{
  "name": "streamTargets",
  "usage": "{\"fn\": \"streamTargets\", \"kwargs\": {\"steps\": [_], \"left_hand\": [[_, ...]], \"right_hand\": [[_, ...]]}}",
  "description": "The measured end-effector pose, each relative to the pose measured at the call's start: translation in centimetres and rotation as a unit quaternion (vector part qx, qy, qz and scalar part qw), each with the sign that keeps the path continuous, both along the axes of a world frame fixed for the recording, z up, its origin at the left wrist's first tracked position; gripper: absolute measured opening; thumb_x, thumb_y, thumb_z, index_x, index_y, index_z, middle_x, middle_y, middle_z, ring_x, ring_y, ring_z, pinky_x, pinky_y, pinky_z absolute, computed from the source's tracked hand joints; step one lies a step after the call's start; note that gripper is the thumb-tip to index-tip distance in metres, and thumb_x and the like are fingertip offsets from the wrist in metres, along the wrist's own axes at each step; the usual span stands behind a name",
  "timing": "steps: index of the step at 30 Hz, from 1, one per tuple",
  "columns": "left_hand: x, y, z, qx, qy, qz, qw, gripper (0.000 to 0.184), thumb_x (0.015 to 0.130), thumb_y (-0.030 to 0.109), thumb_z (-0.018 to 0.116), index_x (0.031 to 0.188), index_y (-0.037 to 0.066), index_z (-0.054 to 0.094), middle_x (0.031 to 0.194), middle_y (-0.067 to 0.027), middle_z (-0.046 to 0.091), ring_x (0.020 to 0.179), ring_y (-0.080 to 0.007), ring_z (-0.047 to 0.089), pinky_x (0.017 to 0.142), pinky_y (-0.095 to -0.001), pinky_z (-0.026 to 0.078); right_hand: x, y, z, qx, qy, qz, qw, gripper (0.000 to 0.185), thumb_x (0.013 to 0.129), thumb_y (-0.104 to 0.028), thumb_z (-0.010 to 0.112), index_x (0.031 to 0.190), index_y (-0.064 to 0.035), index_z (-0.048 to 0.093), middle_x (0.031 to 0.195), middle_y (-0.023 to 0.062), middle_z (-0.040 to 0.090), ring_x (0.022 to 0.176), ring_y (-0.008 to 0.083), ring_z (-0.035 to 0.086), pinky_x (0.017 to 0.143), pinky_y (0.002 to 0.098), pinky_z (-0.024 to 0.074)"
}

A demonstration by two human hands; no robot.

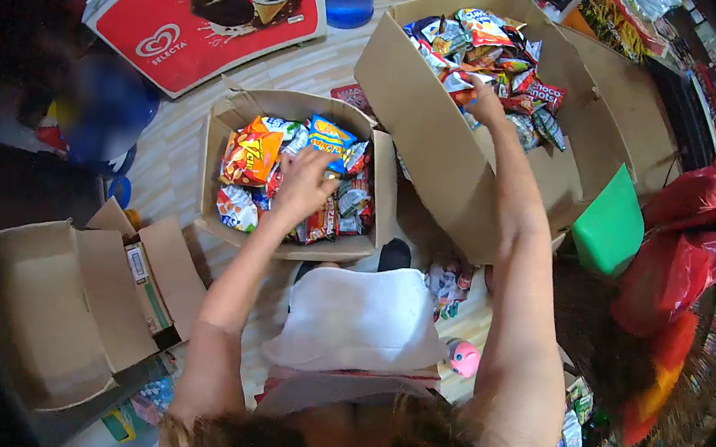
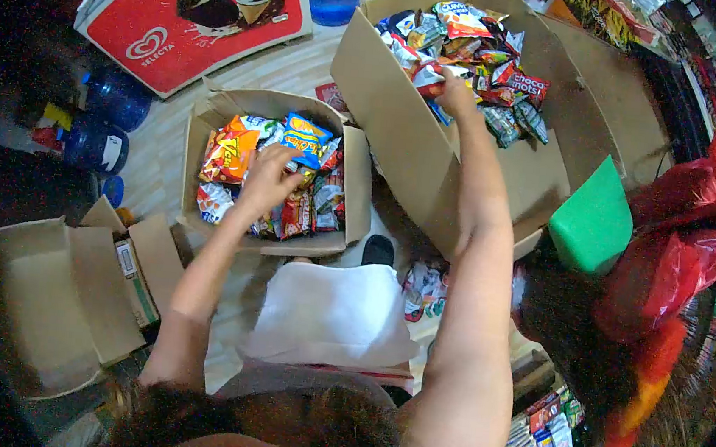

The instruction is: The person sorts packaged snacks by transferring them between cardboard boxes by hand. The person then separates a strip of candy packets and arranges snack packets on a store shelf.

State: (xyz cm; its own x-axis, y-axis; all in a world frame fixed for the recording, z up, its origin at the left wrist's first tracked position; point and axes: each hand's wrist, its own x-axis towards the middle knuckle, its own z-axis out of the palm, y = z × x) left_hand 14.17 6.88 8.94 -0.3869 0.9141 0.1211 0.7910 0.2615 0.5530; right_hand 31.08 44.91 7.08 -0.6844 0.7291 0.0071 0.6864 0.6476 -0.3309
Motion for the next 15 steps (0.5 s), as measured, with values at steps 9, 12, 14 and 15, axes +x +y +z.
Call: {"fn": "streamTargets", "kwargs": {"steps": [9, 12, 14, 15], "left_hand": [[0.7, -3.2, 0.2, -0.042, -0.046, -0.027, 0.998, 0.046, 0.07, 0.017, 0.069, 0.112, 0.006, 0.055, 0.109, -0.0121, 0.056, 0.11, -0.0312, 0.048, 0.097, -0.0515, 0.032], [-0.2, -2.7, 0.9, 0.026, -0.051, -0.014, 0.998, 0.057, 0.067, 0.015, 0.072, 0.117, 0.0, 0.05, 0.114, -0.0172, 0.053, 0.109, -0.034, 0.049, 0.095, -0.0386, 0.038], [0.0, -1.1, 2.7, 0.041, -0.126, 0.026, 0.991, 0.08, 0.063, 0.026, 0.078, 0.128, 0.0, 0.04, 0.124, -0.0216, 0.047, 0.117, -0.0341, 0.044, 0.1, -0.0406, 0.034], [0.4, -0.2, 3.1, 0.074, -0.128, 0.036, 0.988, 0.09, 0.06, 0.03, 0.081, 0.132, -0.001, 0.035, 0.128, -0.0227, 0.043, 0.122, -0.0341, 0.041, 0.102, -0.04, 0.033]], "right_hand": [[0.1, 0.9, -1.7, 0.183, 0.063, -0.121, 0.974, 0.013, 0.072, -0.016, 0.057, 0.073, -0.0097, 0.069, 0.076, 0.0141, 0.066, 0.075, 0.0315, 0.064, 0.067, 0.0416, 0.0504], [2.4, -1.3, 6.8, 0.175, 0.14, -0.108, 0.969, 0.011, 0.073, -0.013, 0.056, 0.076, -0.0075, 0.065, 0.078, 0.0125, 0.066, 0.072, 0.0269, 0.064, 0.064, 0.0359, 0.0494], [4.2, -3.4, 11.8, -0.01, 0.327, -0.101, 0.94, 0.005, 0.073, -0.008, 0.057, 0.076, -0.0049, 0.06, 0.077, 0.0084, 0.064, 0.07, 0.0222, 0.062, 0.064, 0.0311, 0.0475], [5.1, -5.2, 13.9, -0.143, 0.412, -0.095, 0.895, 0.004, 0.073, -0.004, 0.057, 0.076, -0.0043, 0.058, 0.075, 0.0059, 0.062, 0.072, 0.018, 0.061, 0.065, 0.0281, 0.0461]]}}
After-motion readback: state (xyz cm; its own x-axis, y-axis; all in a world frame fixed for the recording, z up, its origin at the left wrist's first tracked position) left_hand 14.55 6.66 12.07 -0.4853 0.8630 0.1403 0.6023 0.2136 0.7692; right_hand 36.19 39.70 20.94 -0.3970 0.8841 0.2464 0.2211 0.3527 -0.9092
